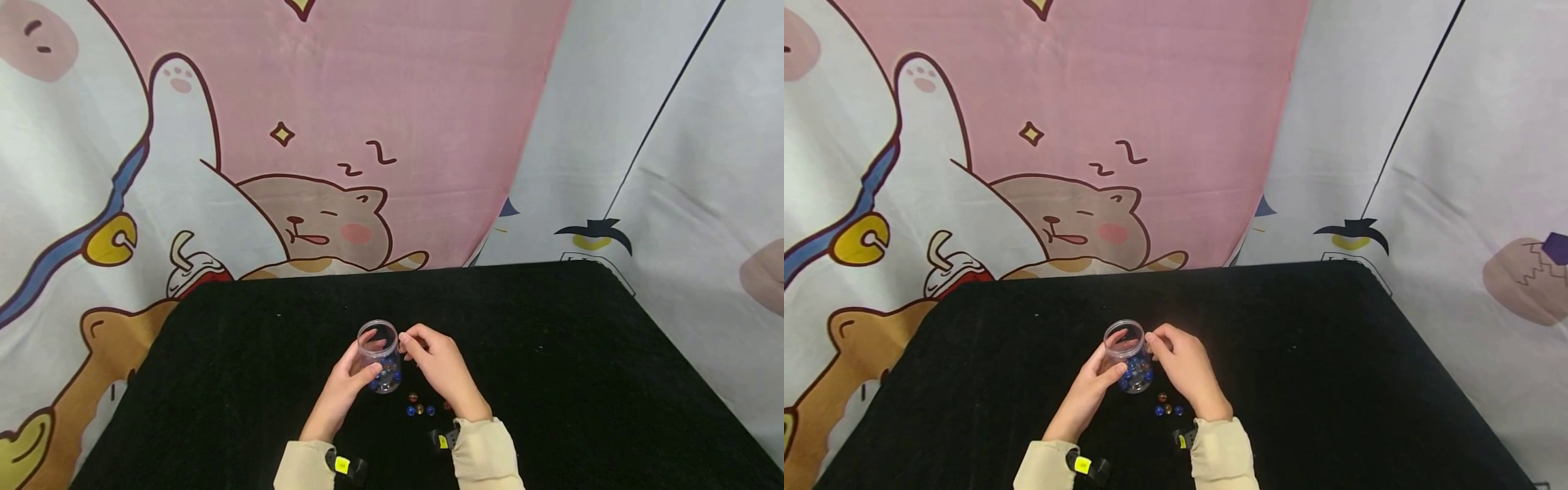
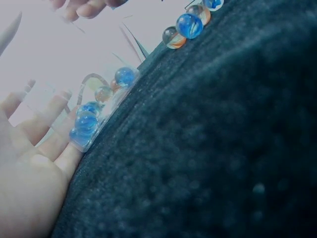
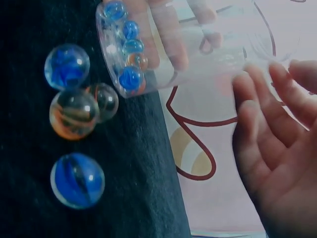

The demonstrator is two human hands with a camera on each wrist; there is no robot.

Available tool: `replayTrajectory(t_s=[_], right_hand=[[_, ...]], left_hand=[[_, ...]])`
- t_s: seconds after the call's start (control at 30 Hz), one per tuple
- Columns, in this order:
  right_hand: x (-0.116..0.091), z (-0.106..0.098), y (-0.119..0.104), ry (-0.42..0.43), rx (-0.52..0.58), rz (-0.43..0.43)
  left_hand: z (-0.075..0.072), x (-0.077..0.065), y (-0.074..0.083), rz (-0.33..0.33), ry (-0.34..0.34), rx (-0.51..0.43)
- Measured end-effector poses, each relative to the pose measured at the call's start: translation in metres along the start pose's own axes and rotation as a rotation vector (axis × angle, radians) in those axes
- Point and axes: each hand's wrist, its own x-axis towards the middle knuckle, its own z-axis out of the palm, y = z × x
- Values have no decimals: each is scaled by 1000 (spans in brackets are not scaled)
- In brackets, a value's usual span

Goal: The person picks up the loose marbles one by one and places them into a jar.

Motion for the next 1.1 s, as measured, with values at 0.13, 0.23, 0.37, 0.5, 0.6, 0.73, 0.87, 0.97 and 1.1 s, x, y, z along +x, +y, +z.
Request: replayTrajectory(t_s=[0.13, 0.23, 0.37, 0.5, 0.6, 0.73, 0.87, 0.97, 1.1], right_hand=[[0, -1, 5, -59, -41, 6], [0, -1, 7, -84, -69, 12], [0, -2, 9, -119, -98, 9], [-1, -2, 10, -165, -133, 12], [-1, -2, 12, -203, -146, 14], [-2, -2, 11, -276, -136, 49], [-1, -2, 9, -348, -147, 98], [-2, -2, 9, -384, -156, 109], [-3, -2, 10, -415, -165, 110]], left_hand=[[0, 0, -1, 6, -3, 0], [-1, -1, -1, 5, -5, 1], [-1, 0, -1, 8, -11, -9], [-2, -1, -3, 34, -20, -17], [-2, -1, -3, 44, -20, -22], [-2, -1, -3, 43, -19, -37], [-3, -1, -3, 48, -25, -43], [-3, -1, -3, 50, -26, -37], [-3, -1, -3, 48, -26, -34]])
